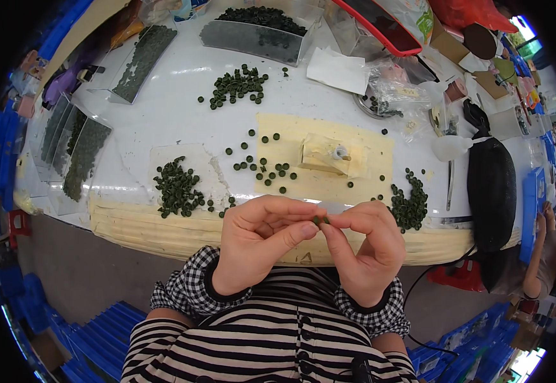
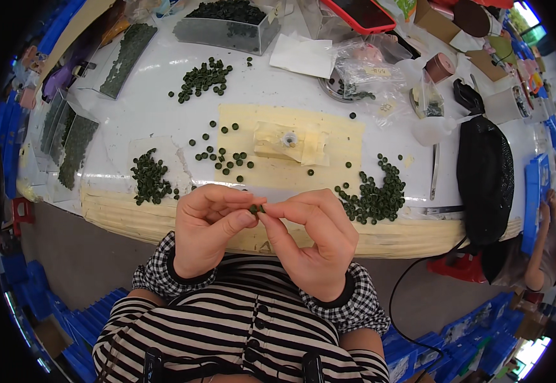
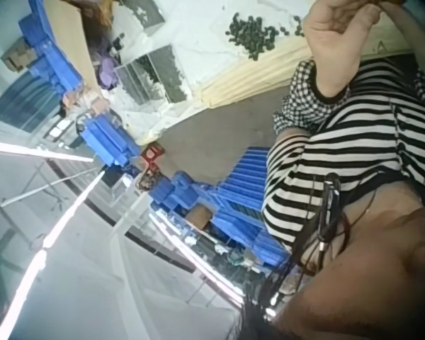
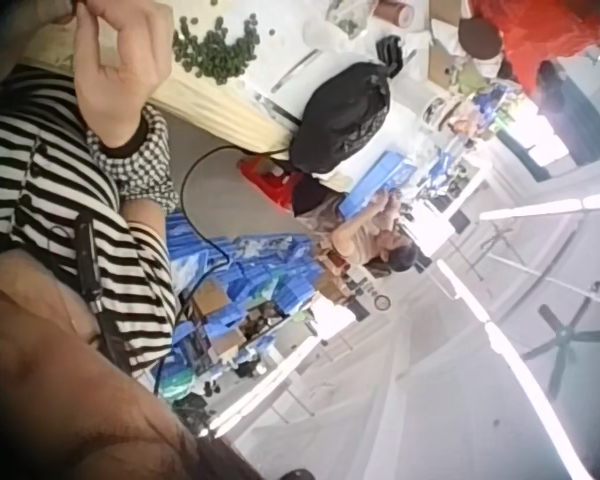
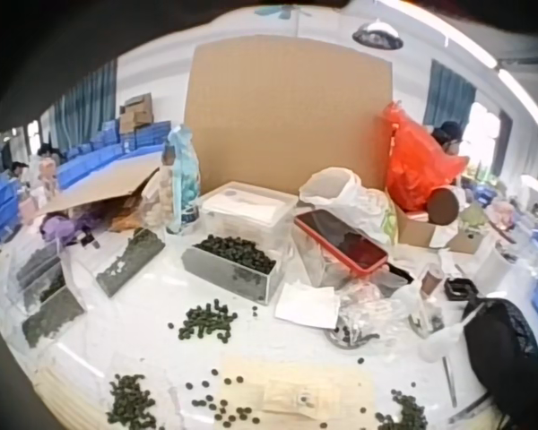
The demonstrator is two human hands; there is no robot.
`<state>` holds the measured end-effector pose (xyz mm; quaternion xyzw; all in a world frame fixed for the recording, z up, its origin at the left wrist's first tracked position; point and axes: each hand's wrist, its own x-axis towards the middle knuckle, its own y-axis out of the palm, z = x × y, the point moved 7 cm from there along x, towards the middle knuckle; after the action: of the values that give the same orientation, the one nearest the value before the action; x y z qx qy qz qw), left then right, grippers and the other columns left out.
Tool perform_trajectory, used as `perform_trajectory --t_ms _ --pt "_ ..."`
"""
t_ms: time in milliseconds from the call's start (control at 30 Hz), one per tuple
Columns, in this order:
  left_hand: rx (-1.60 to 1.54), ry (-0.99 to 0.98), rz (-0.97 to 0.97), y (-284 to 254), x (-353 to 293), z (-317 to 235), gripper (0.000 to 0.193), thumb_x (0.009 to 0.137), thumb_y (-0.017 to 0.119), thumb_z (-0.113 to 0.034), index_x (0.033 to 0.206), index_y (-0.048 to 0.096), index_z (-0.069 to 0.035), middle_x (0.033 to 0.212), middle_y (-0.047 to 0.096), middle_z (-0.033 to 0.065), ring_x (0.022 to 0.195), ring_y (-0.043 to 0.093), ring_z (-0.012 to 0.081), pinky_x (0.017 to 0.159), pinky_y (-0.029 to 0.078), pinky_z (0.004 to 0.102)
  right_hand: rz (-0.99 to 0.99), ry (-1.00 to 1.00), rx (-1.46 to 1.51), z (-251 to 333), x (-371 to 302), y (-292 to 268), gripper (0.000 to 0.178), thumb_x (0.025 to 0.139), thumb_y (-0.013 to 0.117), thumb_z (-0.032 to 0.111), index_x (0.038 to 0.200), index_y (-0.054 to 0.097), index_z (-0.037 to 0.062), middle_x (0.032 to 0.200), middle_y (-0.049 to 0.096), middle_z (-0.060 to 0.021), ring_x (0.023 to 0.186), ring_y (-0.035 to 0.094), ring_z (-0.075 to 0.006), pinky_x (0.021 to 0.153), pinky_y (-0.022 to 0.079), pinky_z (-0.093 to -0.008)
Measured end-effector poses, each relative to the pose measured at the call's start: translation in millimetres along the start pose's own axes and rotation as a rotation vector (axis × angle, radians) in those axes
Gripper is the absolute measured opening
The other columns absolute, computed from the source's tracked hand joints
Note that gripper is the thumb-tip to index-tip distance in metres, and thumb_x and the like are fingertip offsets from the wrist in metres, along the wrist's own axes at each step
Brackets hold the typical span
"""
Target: Manually assembling small green plastic components into a white frame at a factory workbench.
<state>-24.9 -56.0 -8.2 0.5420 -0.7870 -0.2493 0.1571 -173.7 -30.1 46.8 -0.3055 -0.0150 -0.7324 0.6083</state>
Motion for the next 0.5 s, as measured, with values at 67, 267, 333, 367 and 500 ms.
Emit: perform_trajectory --t_ms 67,267,333,367,500 --pt "0.031 0.039 0.013 -0.1 -1.0 -1.1 0.022 0.089 0.064 0.008 0.11 0.065 0.007 0.111 0.069 0.0171 0.102 0.067 0.0178 0.09 0.055 0.0272 0.002 -0.006 0.002 0.3 0.0 1.0 0.02 0.071 0.077 -0.008 0.088 0.07 -0.0004 0.084 0.065 -0.0096 0.071 0.063 -0.0181 0.062 0.049 -0.026" --pt "0.096 0.094 0.003 1.7 -2.0 -4.2 0.024 0.088 0.062 0.012 0.11 0.065 0.007 0.112 0.068 0.0177 0.102 0.067 0.0176 0.091 0.055 0.0273 -0.002 0.021 0.047 -1.7 -1.9 4.0 0.02 0.072 0.075 -0.009 0.09 0.07 -0.0013 0.084 0.065 -0.01 0.072 0.062 -0.0179 0.063 0.048 -0.0255" --pt "0.116 0.097 -0.005 1.9 -2.6 -5.6 0.024 0.087 0.062 0.012 0.11 0.066 0.007 0.112 0.068 0.0179 0.102 0.067 0.0176 0.091 0.055 0.0273 0.001 0.036 0.07 -3.0 -2.8 5.0 0.02 0.073 0.074 -0.01 0.091 0.07 -0.0018 0.084 0.065 -0.0101 0.073 0.062 -0.0177 0.063 0.048 -0.0253" --pt "0.123 0.097 -0.007 2.0 -3.0 -6.1 0.024 0.087 0.062 0.012 0.11 0.066 0.007 0.113 0.068 0.018 0.102 0.067 0.0177 0.091 0.055 0.0273 0.001 0.043 0.081 -3.6 -3.1 5.2 0.02 0.073 0.074 -0.01 0.091 0.07 -0.0021 0.084 0.065 -0.0101 0.073 0.062 -0.0176 0.063 0.048 -0.0253" --pt "0.135 0.12 -0.017 2.6 -3.0 -7.1 0.024 0.087 0.062 0.013 0.11 0.066 0.007 0.112 0.068 0.0179 0.101 0.067 0.0178 0.09 0.055 0.0272 -0.012 0.052 0.097 -4.2 -4.6 5.7 0.019 0.074 0.073 -0.01 0.091 0.07 -0.0028 0.084 0.065 -0.0102 0.074 0.062 -0.0171 0.064 0.048 -0.0251"
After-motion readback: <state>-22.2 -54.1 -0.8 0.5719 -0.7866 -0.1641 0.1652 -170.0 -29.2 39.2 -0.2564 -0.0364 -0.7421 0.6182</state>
